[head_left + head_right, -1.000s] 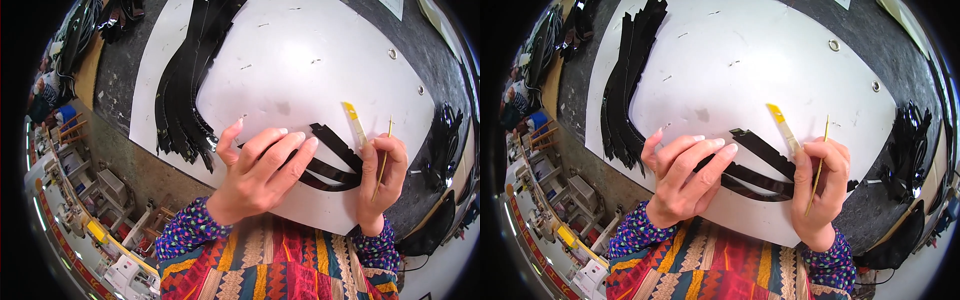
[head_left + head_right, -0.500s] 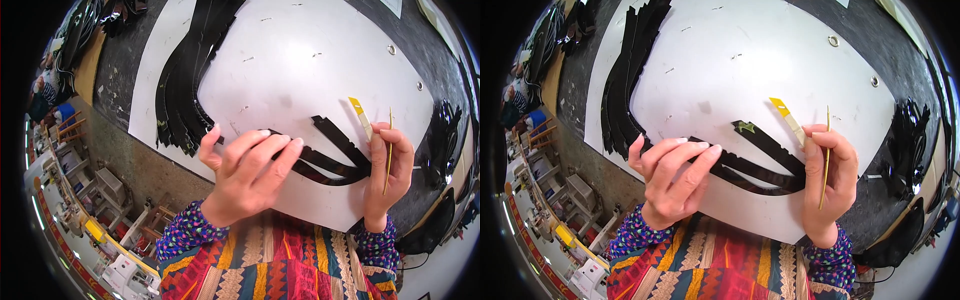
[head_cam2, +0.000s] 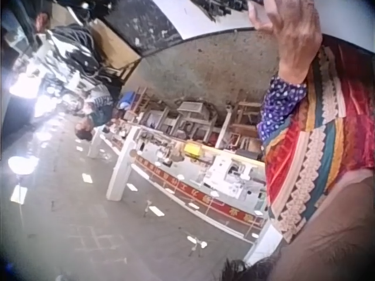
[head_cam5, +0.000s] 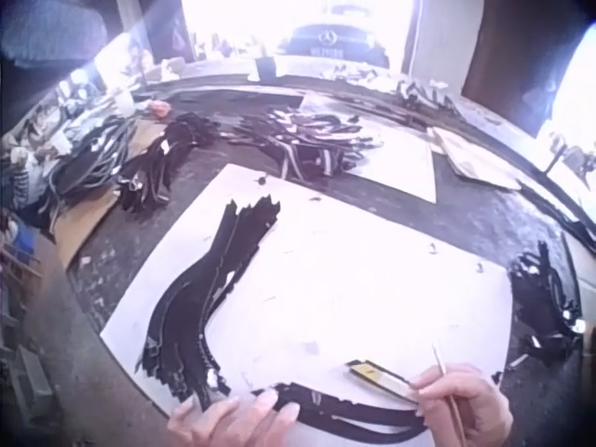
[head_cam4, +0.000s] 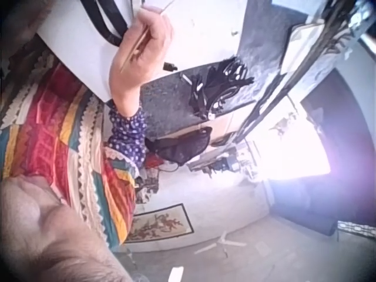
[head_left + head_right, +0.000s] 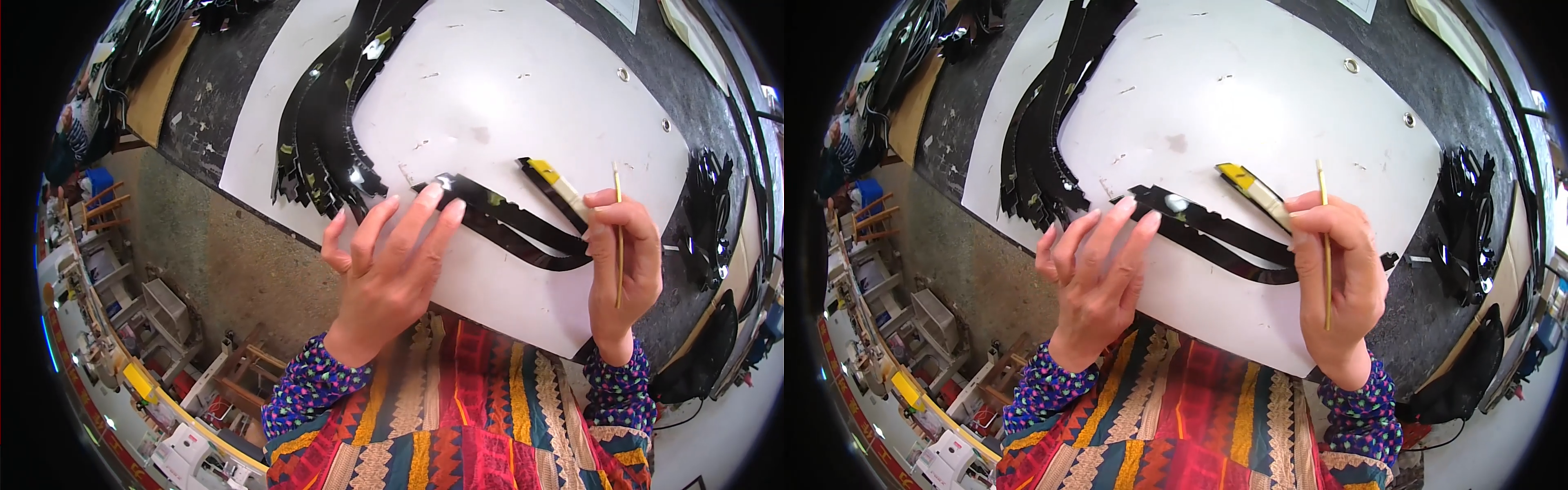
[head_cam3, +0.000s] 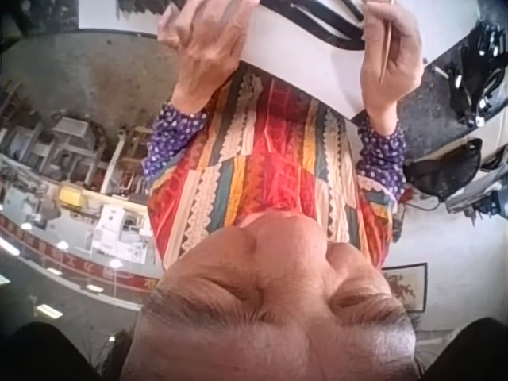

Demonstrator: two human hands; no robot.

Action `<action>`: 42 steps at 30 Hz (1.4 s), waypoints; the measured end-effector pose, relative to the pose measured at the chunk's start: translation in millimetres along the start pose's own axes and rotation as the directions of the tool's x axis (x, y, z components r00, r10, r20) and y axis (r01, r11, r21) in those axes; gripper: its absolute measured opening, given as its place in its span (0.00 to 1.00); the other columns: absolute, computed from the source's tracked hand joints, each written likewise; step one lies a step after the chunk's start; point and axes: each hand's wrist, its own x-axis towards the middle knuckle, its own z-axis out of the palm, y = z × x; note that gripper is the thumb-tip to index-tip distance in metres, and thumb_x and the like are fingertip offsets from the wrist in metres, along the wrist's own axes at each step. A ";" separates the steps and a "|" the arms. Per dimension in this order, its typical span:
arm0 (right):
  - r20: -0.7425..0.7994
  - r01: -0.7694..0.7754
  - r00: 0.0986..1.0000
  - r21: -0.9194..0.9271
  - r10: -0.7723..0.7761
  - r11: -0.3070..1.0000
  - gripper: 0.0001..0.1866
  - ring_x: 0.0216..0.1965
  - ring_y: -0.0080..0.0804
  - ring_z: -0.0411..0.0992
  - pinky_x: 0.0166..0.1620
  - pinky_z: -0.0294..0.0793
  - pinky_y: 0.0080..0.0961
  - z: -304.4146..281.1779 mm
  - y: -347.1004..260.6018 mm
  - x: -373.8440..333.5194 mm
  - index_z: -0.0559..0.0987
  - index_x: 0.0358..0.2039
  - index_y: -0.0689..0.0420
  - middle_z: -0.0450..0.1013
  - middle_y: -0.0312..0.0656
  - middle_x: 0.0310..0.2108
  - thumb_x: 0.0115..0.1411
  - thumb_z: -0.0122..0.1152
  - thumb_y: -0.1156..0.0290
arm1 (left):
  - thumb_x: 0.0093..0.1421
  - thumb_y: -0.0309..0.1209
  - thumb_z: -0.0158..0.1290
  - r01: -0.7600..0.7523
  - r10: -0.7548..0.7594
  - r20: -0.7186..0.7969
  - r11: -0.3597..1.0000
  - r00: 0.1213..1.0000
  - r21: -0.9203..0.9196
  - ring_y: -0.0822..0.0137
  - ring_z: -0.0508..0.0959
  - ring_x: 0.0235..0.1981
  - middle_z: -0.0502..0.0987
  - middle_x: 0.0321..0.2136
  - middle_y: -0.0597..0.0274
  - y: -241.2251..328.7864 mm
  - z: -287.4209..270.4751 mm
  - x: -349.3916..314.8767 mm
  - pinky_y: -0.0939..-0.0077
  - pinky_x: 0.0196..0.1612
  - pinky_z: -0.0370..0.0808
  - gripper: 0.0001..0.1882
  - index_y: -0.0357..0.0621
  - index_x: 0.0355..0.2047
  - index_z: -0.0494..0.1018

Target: Apply adhesive to multiple black shoe upper components using a small applicator brush.

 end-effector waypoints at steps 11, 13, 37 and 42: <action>0.090 -0.010 0.996 -0.038 0.013 0.999 0.09 0.37 0.33 0.76 0.37 0.75 0.21 30.2 -11.1 3.3 0.77 0.41 0.63 0.77 0.48 0.39 0.61 0.60 0.87 | 0.57 0.30 0.54 -0.034 0.035 0.024 0.999 0.999 -0.009 0.63 0.64 0.61 0.73 0.57 0.73 6.9 2.8 14.0 0.45 0.66 0.42 0.25 0.61 0.57 0.76; 0.078 -0.019 0.997 -0.026 0.021 0.999 0.09 0.37 0.32 0.76 0.36 0.75 0.21 31.9 -11.7 2.1 0.77 0.41 0.63 0.77 0.48 0.39 0.60 0.60 0.87 | 0.56 0.30 0.55 -0.042 0.041 -0.034 0.999 0.999 -0.035 0.65 0.66 0.59 0.74 0.52 0.74 6.6 1.4 13.9 0.46 0.67 0.42 0.21 0.58 0.52 0.80; 0.201 0.090 0.978 -0.187 -0.051 0.978 0.12 0.39 0.38 0.77 0.40 0.78 0.26 44.5 -15.0 12.9 0.76 0.43 0.63 0.77 0.49 0.40 0.60 0.58 0.90 | 0.53 0.31 0.58 0.059 -0.056 -0.183 0.998 0.981 0.013 0.73 0.66 0.47 0.64 0.40 0.73 6.3 5.8 10.9 0.48 0.65 0.46 0.21 0.60 0.48 0.82; 0.214 0.101 0.975 -0.214 -0.054 0.972 0.13 0.40 0.40 0.77 0.42 0.78 0.28 45.3 -16.0 12.5 0.75 0.43 0.64 0.77 0.49 0.40 0.59 0.59 0.90 | 0.53 0.31 0.58 0.062 -0.058 -0.196 0.998 0.979 0.017 0.74 0.66 0.46 0.64 0.40 0.73 6.0 7.4 10.7 0.48 0.64 0.46 0.21 0.60 0.49 0.82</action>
